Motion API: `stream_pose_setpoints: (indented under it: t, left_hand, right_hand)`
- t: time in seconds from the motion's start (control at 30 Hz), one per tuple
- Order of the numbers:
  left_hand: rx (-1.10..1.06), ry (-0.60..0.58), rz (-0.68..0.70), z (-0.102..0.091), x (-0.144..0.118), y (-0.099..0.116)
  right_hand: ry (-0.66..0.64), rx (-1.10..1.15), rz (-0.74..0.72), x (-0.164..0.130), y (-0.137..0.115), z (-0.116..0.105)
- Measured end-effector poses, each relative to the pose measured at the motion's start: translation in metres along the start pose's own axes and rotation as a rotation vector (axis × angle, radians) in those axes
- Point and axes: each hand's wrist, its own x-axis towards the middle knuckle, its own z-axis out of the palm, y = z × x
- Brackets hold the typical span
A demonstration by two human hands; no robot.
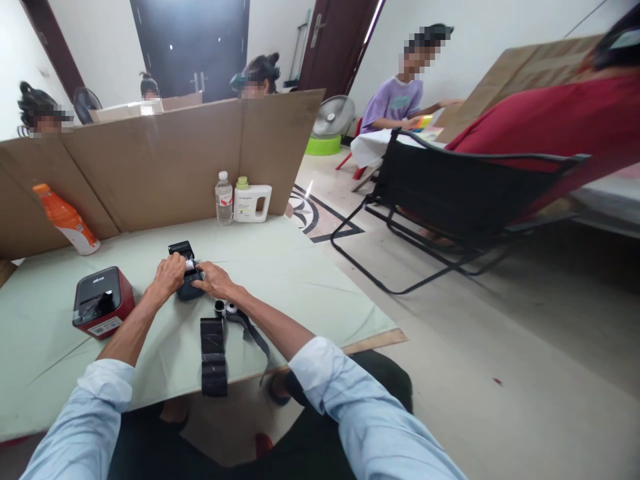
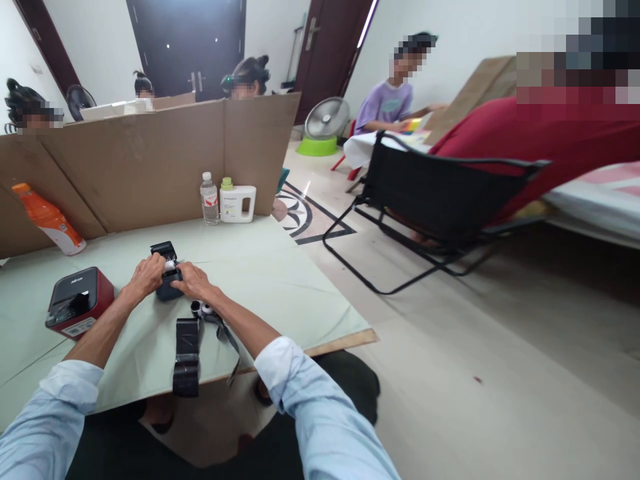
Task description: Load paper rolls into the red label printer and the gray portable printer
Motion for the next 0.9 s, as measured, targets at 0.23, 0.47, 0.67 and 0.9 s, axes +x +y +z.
stream_pose_setpoints:
  t: [0.23,0.47,0.67,0.9]
  left_hand:
    - [-0.080,0.223,0.012,-0.011,-0.020,0.001]
    - [-0.427,0.407,0.306,-0.013,-0.027,0.023]
    - [-1.121,0.226,0.257,-0.013,-0.011,0.041]
    - [-1.424,-0.049,0.287,-0.013,0.014,0.079]
  right_hand:
    - [-0.062,0.656,0.040,0.001,0.009,-0.020]
    - [-0.065,1.295,0.189,-0.021,0.013,-0.036]
    - [0.169,1.317,0.141,-0.052,0.022,-0.042]
    - [0.415,1.021,0.155,-0.087,0.041,-0.056]
